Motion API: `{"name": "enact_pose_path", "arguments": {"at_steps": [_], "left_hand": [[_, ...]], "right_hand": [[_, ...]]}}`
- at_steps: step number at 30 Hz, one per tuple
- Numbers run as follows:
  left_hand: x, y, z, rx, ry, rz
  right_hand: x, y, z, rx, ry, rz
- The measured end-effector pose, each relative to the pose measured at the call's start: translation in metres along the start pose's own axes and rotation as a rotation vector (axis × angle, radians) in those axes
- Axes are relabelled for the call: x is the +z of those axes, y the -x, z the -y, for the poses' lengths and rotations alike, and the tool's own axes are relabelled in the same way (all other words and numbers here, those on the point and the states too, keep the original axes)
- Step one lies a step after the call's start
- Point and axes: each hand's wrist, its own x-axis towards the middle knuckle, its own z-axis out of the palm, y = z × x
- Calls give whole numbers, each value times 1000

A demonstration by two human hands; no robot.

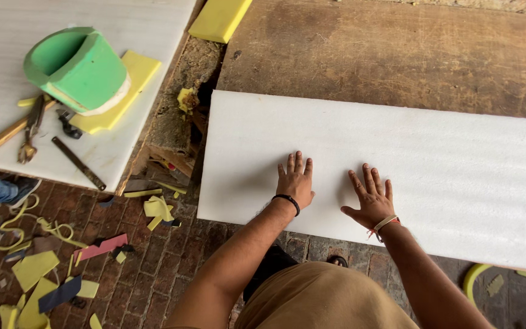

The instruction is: The person aligns a white foam sheet on a workbench, then places a quilted fabric cover over a yellow foam cushion. They smooth the cover and insert yellow foam strips into the cover's seams to shape the cushion. The person works with a coworker to position and adjust the materials.

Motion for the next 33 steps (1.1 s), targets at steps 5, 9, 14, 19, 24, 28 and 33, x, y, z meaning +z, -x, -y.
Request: {"name": "enact_pose_path", "arguments": {"at_steps": [5,9,14,19,24,28,33], "left_hand": [[0,-15,-4,24,8,31],[2,-30,-1,90,-181,21],[-1,-36,-9,228,-476,116],[-14,-43,-12,271,-279,69],[-37,-77,29,180,284,-270],[-56,-124,44,218,301,-493],[-51,-153,33,272,196,-530]], "right_hand": [[-3,4,14,74,-62,5],[-7,9,26,142,-131,15],[-6,17,40,214,-207,15],[-2,23,48,254,-212,7],[-3,24,47,248,-216,21],[-1,25,48,258,-216,38],[5,26,49,255,-214,-2]]}}
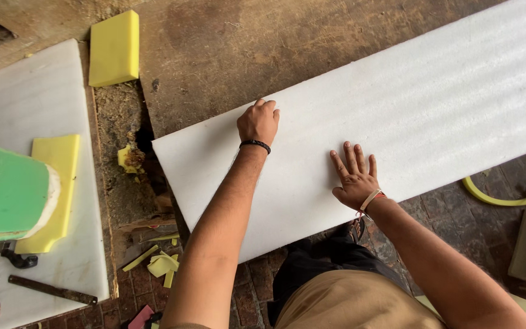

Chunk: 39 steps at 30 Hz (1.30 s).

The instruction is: The person aligns a white foam sheet on a workbench, then places a quilted fabric cover over a yellow foam cushion. They smooth the cover and insert yellow foam strips into the cover's seams to shape the cushion. The person works with a coworker to position and adjust the materials.

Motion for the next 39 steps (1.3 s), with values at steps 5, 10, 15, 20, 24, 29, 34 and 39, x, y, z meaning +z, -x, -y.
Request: {"name": "enact_pose_path", "arguments": {"at_steps": [5,10,15,20,24,29,34,39], "left_hand": [[13,-9,-7,-63,-18,11],[19,7,-13,-230,160,-21],[-10,102,19,-631,567,-63],[-56,231,90,-1006,686,-133],[-82,317,159,-1224,769,-280],[-113,392,243,-1423,978,-686],[-154,432,322,-1386,220,-694],[-178,444,392,-1560,268,-543]], "right_hand": [[3,-3,-2,-9,0,5],[7,-10,-9,-36,-59,7],[16,-35,-8,-114,-101,-115],[38,-59,-2,-131,-134,-253],[53,-69,-7,-153,-223,-297],[39,-84,30,-90,-249,-363],[17,-71,177,-264,-342,-224],[28,-34,367,-690,-470,-66]]}}
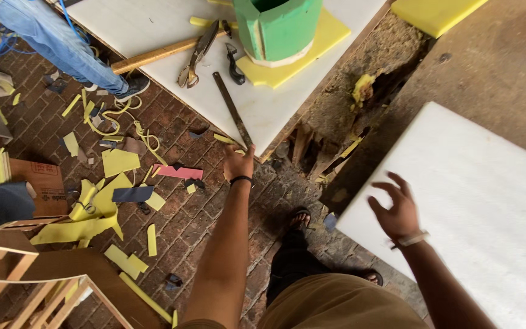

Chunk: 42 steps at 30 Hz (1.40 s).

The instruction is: The person aligns a white foam sheet on a workbench, then places a quilted fabric cover over a yellow foam cushion. They smooth the cover and insert yellow foam strips into the cover's seams to shape the cushion. The person works with a coworker to position and adjust the materials.

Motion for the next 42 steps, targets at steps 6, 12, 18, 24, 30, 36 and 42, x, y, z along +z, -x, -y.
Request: {"name": "enact_pose_path", "arguments": {"at_steps": [6,12,18,24,30,36,42], "left_hand": [[3,-28,20,-330,456,286],[-33,0,33,-440,893,643],[-25,59,-15,-109,722,805],[-2,134,-77,642,143,699],[45,178,-96,771,129,822],[120,201,-94,564,2,864],[143,210,-97,461,-209,945]], "right_hand": [[70,-43,82,-285,-115,157],[74,-32,101,-14,-216,325],[76,-48,126,93,-356,412],[61,-38,90,107,-586,198],[-19,28,-12,426,-900,-152],[-84,87,-64,617,-1048,-403],[-84,96,-63,660,-1013,-370]]}}
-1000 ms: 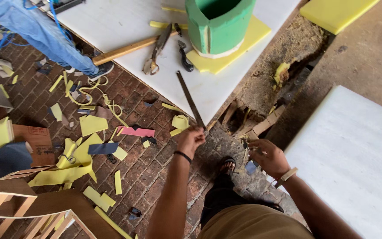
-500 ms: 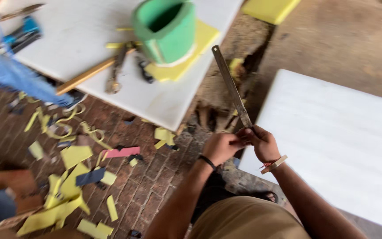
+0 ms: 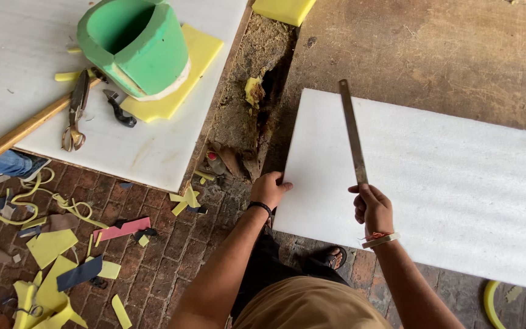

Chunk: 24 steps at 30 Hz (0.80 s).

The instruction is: The person aligns a white foam sheet on a workbench, then places a quilted fabric cover over a yellow foam cushion. They smooth the cover and insert yellow foam strips into the cover's seams to shape the cushion. The person works with a coworker to position and adjust the materials.

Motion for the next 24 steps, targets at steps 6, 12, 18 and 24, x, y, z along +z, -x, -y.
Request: {"name": "enact_pose_path", "arguments": {"at_steps": [6,12,18,24], "left_hand": [[-17,-19,20,132,219,55],[-55,-84,7,319,278,9],[-93,-136,-63,401,348,-15],[-101,-150,-99,489,362,-45]], "right_hand": [[32,-7,25,-199,192,-7],[85,-1,94,-501,602,8],[141,3,149,-711,1058,-137],[166,-24,173,-656,1469,-199]]}}
